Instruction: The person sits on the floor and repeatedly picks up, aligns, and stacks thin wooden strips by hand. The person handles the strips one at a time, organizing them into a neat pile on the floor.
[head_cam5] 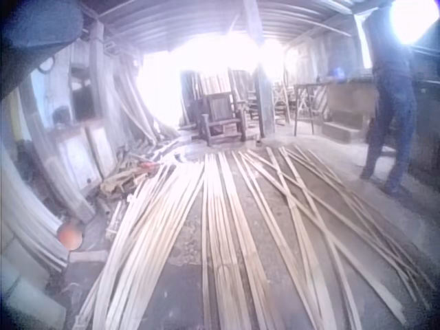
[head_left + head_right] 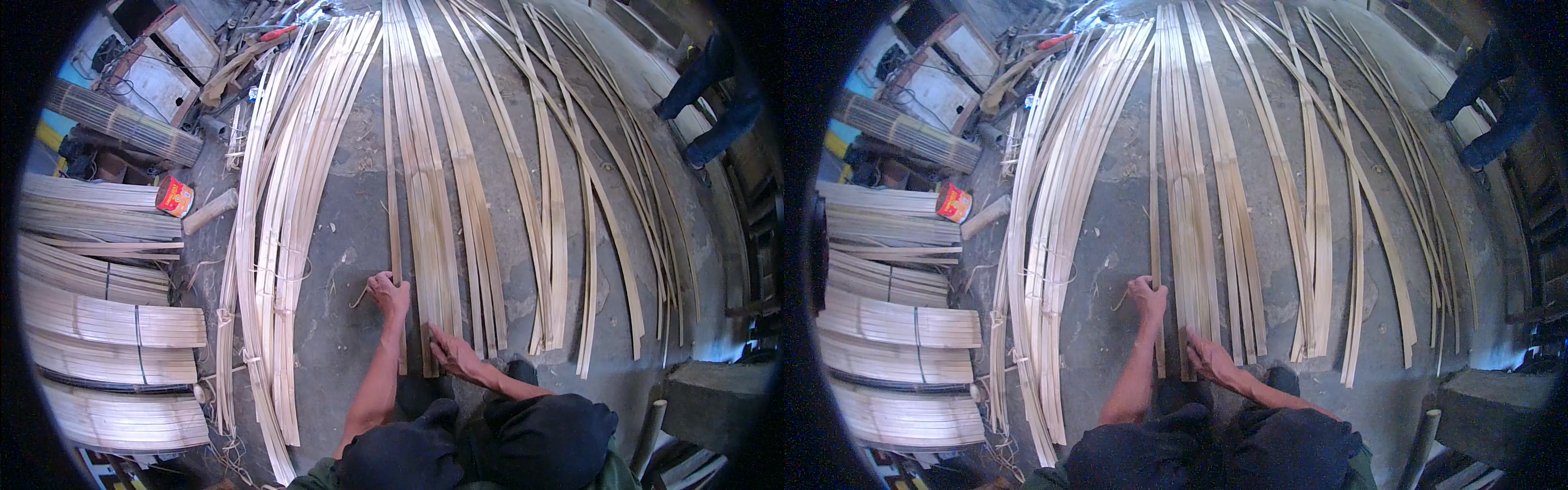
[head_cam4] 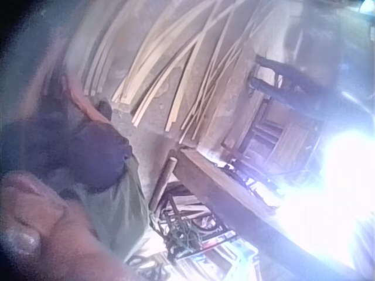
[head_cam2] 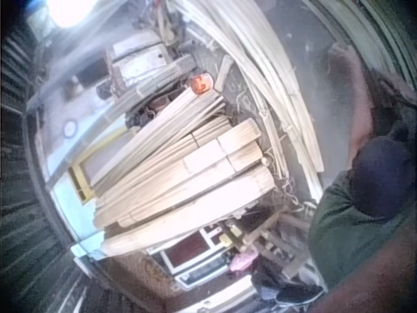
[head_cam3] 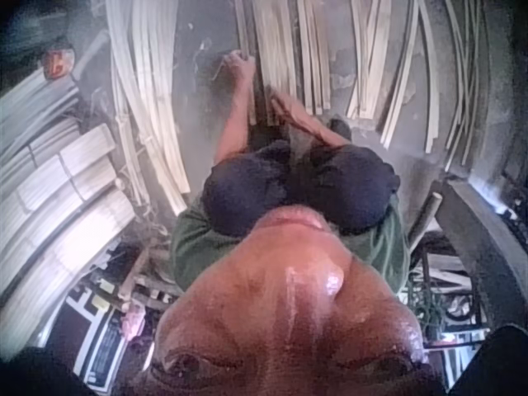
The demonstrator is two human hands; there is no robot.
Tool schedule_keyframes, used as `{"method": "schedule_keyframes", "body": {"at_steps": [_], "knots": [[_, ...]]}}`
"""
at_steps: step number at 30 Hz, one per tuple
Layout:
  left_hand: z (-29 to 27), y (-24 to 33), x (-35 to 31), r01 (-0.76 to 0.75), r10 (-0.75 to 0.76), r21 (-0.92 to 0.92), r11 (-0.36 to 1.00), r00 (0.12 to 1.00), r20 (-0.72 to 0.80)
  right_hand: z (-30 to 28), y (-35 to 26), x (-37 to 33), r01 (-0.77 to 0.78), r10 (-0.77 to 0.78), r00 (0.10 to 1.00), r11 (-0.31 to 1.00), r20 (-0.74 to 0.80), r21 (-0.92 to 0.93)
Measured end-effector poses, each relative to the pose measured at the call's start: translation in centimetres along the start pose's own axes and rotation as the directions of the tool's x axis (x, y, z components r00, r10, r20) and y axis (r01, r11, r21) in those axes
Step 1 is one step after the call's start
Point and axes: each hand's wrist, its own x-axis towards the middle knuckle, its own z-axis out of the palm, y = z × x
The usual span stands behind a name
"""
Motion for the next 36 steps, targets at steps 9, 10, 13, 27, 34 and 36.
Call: {"method": "schedule_keyframes", "body": {"at_steps": [9,10,13,27,34,36], "knots": [[0.3,1.6,-1.7,-0.151,0.180,-0.166,0.975,0.968,0.174,2.3,4.1,-0.6,0.052,-0.048,0.997,0.995,-0.053,0.081],[0.0,1.7,-2.1,-0.138,0.170,-0.168,0.976,0.965,0.199,2.1,3.9,-0.7,-0.059,0.054,0.998,0.988,0.038,0.141],[-0.3,1.9,-2.3,-0.174,0.210,-0.196,0.965,0.961,0.182,1.4,3.3,-0.9,-0.021,0.021,1.000,1.000,0.003,0.009],[0.4,2.2,-2.2,-0.161,0.182,-0.132,0.978,0.968,0.174,-6.4,3.0,-1.0,-0.128,0.158,0.925,0.986,-0.345,0.110],[0.5,3.1,-2.8,-0.112,0.117,-0.049,0.992,0.986,0.117,-15.4,9.6,-3.6,-0.503,0.060,0.708,0.742,-0.703,-0.443],[1.1,4.5,-3.5,-0.223,0.222,-0.005,0.975,0.970,0.097,-16.3,9.5,-4.4,-0.566,0.190,0.712,0.725,-0.676,-0.392]]}}
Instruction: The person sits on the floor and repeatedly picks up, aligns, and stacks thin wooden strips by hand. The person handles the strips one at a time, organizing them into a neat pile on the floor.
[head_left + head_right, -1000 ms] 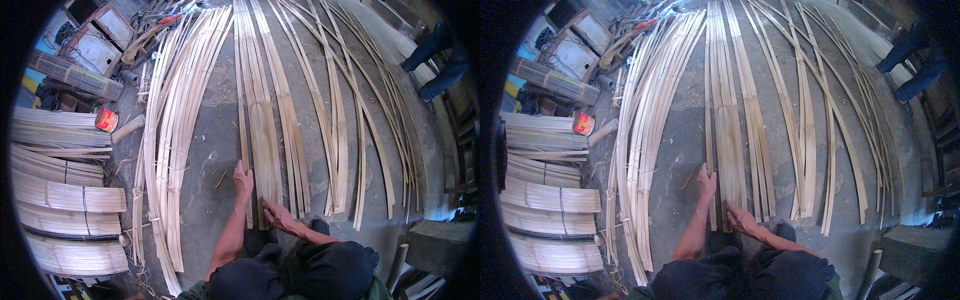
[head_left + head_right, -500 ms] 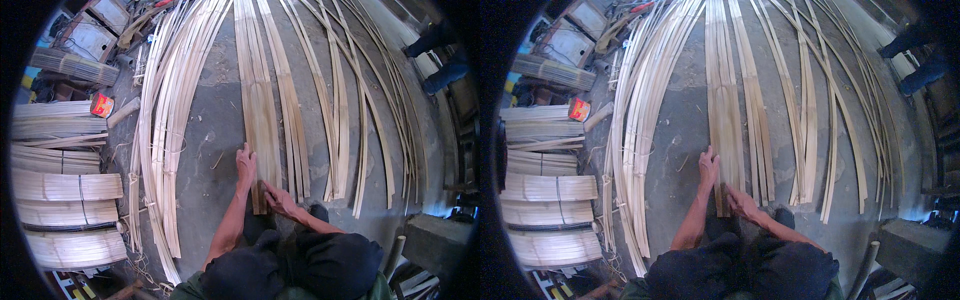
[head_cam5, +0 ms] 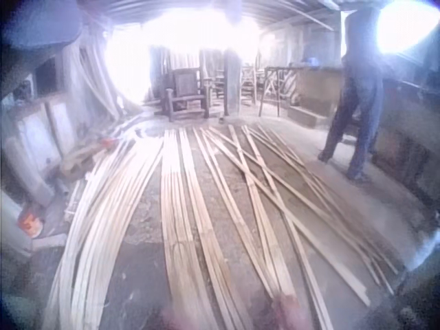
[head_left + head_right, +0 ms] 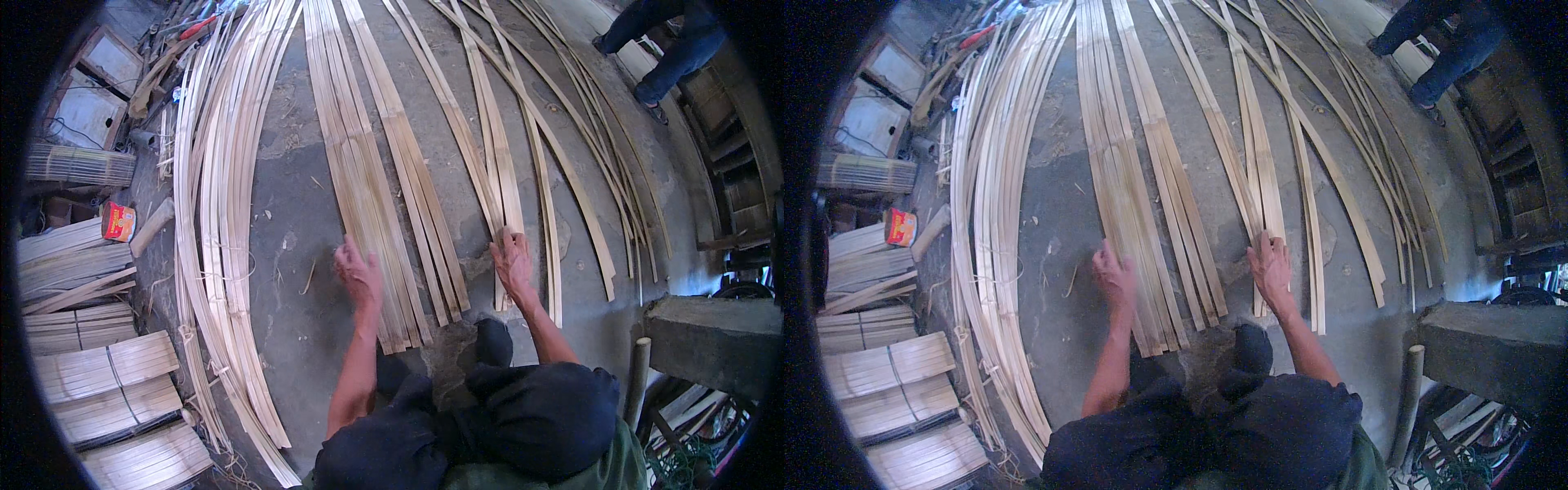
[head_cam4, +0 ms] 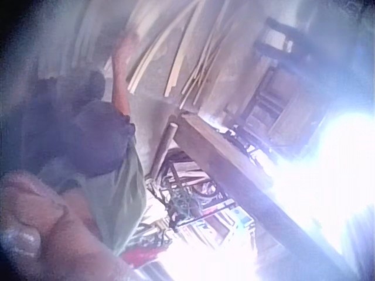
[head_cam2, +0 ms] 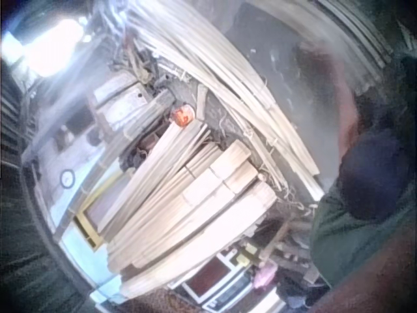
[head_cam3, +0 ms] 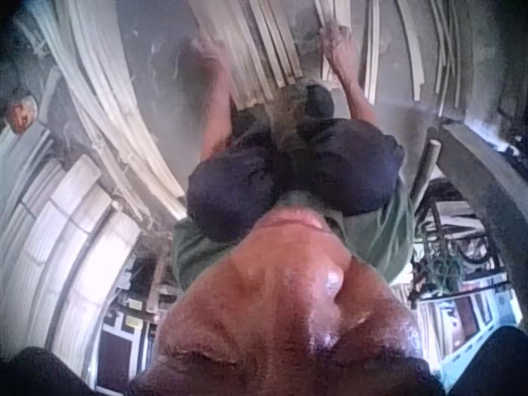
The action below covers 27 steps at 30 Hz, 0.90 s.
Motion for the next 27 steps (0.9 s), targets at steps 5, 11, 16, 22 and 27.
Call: {"method": "schedule_keyframes", "body": {"at_steps": [5,11,16,22,27], "knots": [[2.7,5.8,-2.3,-0.376,0.377,-0.039,0.926,0.909,0.179,0.7,0.9,0.0,-0.039,0.037,0.999,0.978,0.016,0.206],[5.1,8.6,-3.5,-0.534,0.499,-0.028,0.845,0.768,0.403,-0.7,1.2,0.4,-0.077,0.078,0.997,0.954,0.009,0.291],[6.1,8.0,-3.8,-0.567,0.511,-0.009,0.824,0.734,0.448,-2.6,0.2,0.6,-0.235,0.212,0.972,0.912,0.103,0.336],[6.0,7.9,-3.7,-0.582,0.514,0.010,0.813,0.726,0.457,-3.5,-3.9,-1.9,-0.119,0.148,0.989,0.830,-0.009,0.544],[5.6,7.8,-3.6,-0.591,0.520,0.040,0.805,0.738,0.430,-1.5,-5.5,-2.3,-0.316,0.201,0.947,0.732,0.252,0.604]]}}
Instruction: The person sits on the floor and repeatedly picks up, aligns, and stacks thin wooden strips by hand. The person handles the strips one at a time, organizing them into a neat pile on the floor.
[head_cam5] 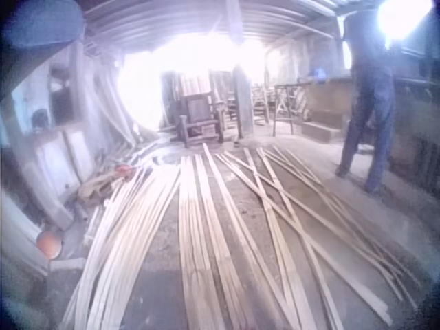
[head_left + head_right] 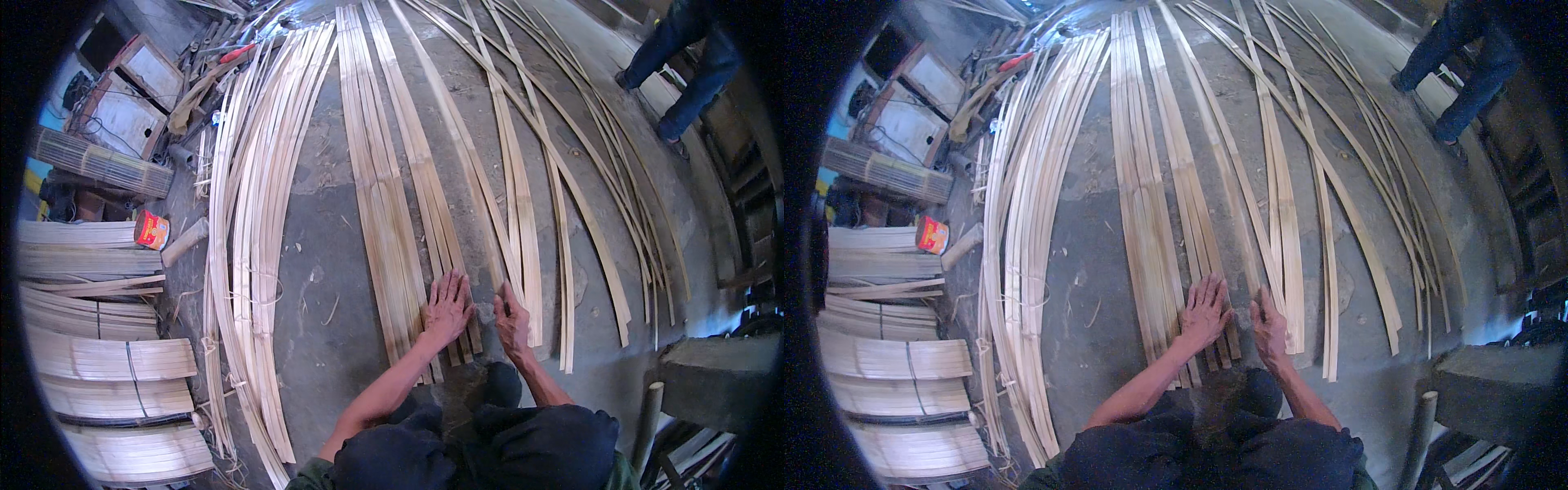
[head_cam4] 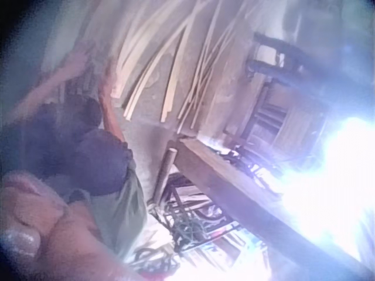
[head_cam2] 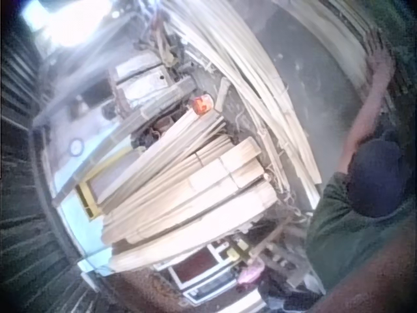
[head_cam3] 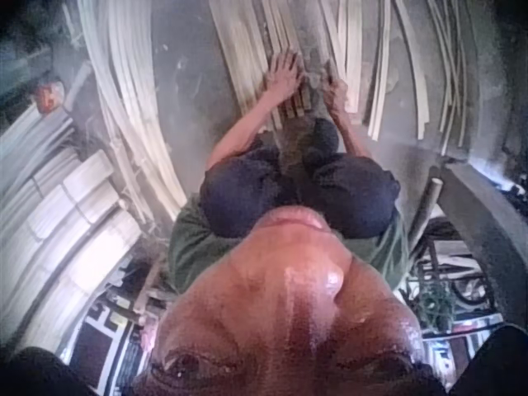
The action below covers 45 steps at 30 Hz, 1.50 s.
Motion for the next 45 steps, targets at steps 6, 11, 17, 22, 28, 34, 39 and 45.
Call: {"method": "schedule_keyframes", "body": {"at_steps": [6,11,17,22,28,34,39,45], "knots": [[-0.1,0.3,0.4,-0.031,0.031,0.018,0.999,0.999,-0.013,3.2,3.7,1.4,-0.093,0.091,0.992,0.995,0.090,0.021],[-0.1,0.1,0.2,-0.026,0.026,0.047,0.999,1.000,0.004,3.6,2.5,1.1,-0.045,0.043,0.996,0.999,0.073,0.030],[0.1,-0.1,0.1,-0.018,0.017,-0.015,1.000,1.000,-0.013,3.8,4.8,1.4,0.181,-0.185,0.982,0.981,0.044,0.067],[-0.5,0.3,0.1,-0.016,0.016,-0.013,1.000,1.000,0.019,1.8,2.4,0.8,-0.167,0.143,0.968,0.980,0.204,0.104],[-0.5,0.2,0.1,0.001,0.000,-0.011,1.000,1.000,0.025,2.0,1.1,0.7,0.146,-0.132,0.985,0.982,0.113,-0.121],[-0.2,0.3,0.3,0.000,0.000,-0.021,1.000,1.000,0.007,3.5,3.3,2.4,0.355,-0.352,0.935,0.932,0.043,-0.070],[-0.3,-0.1,0.2,0.005,-0.005,-0.031,1.000,1.000,0.017,3.3,2.8,3.3,0.294,-0.275,0.954,0.935,0.121,-0.198],[0.6,-0.3,0.1,-0.015,0.014,-0.016,1.000,1.000,-0.021,3.5,3.2,3.4,0.303,-0.265,0.952,0.890,0.155,-0.341]]}}
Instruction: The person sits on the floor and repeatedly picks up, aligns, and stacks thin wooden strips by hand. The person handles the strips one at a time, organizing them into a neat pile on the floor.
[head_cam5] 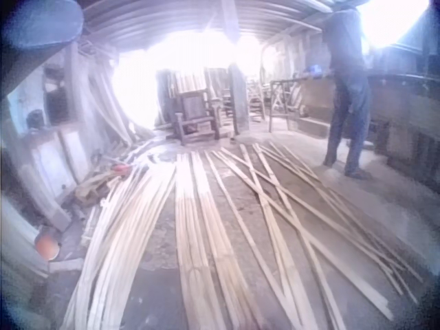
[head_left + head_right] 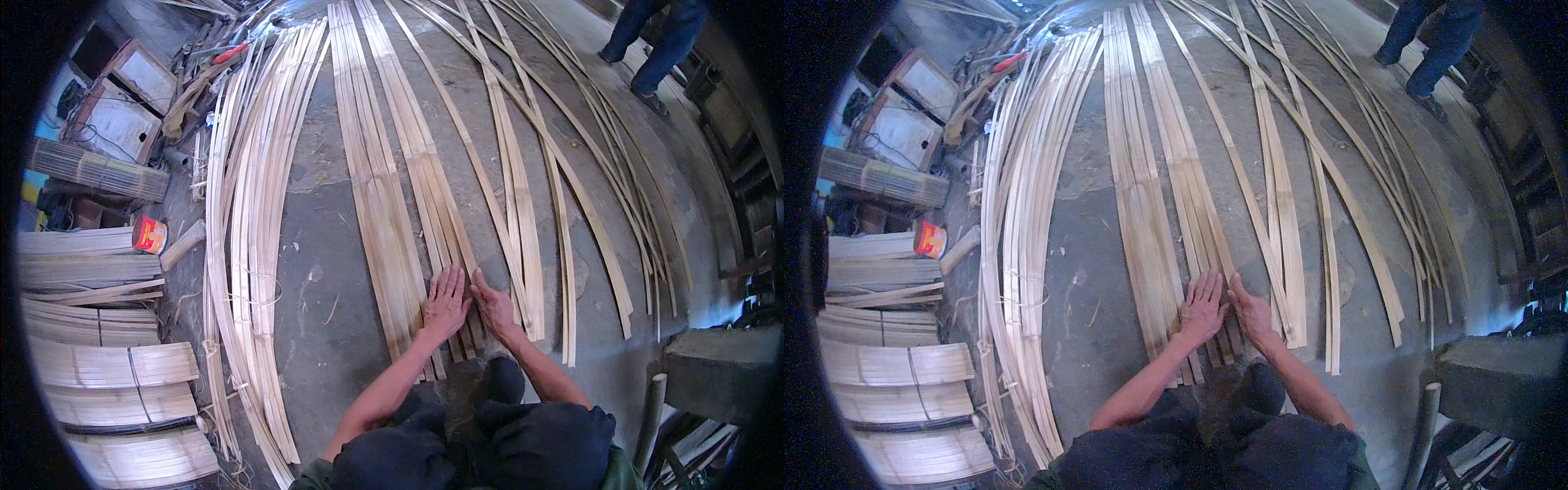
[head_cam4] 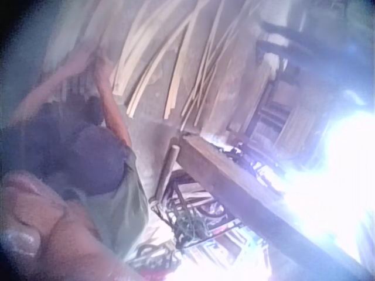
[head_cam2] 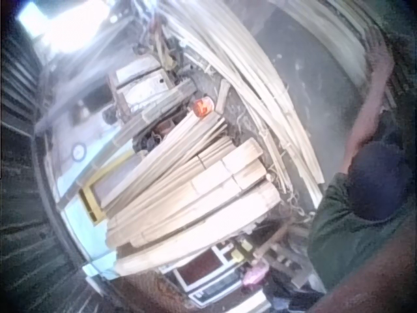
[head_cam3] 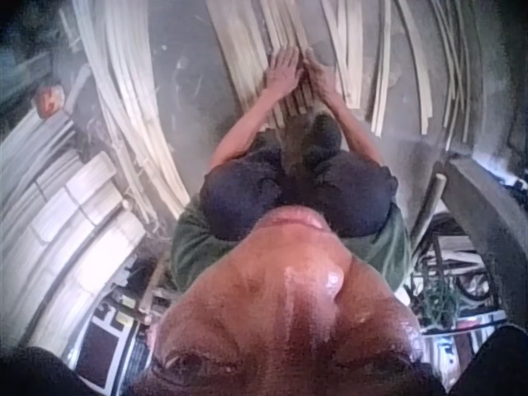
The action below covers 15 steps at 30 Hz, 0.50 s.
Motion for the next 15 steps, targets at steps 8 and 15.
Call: {"method": "schedule_keyframes", "body": {"at_steps": [8,15], "knots": [[-0.3,0.0,0.2,-0.012,0.012,-0.039,0.999,1.000,-0.005,0.3,-0.3,0.1,0.053,-0.018,0.983,0.980,-0.181,0.190],[-1.2,-0.4,0.7,0.014,-0.011,-0.071,0.997,0.999,0.045,-1.7,-5.6,-1.1,0.107,-0.034,0.968,0.953,-0.250,0.284]]}}
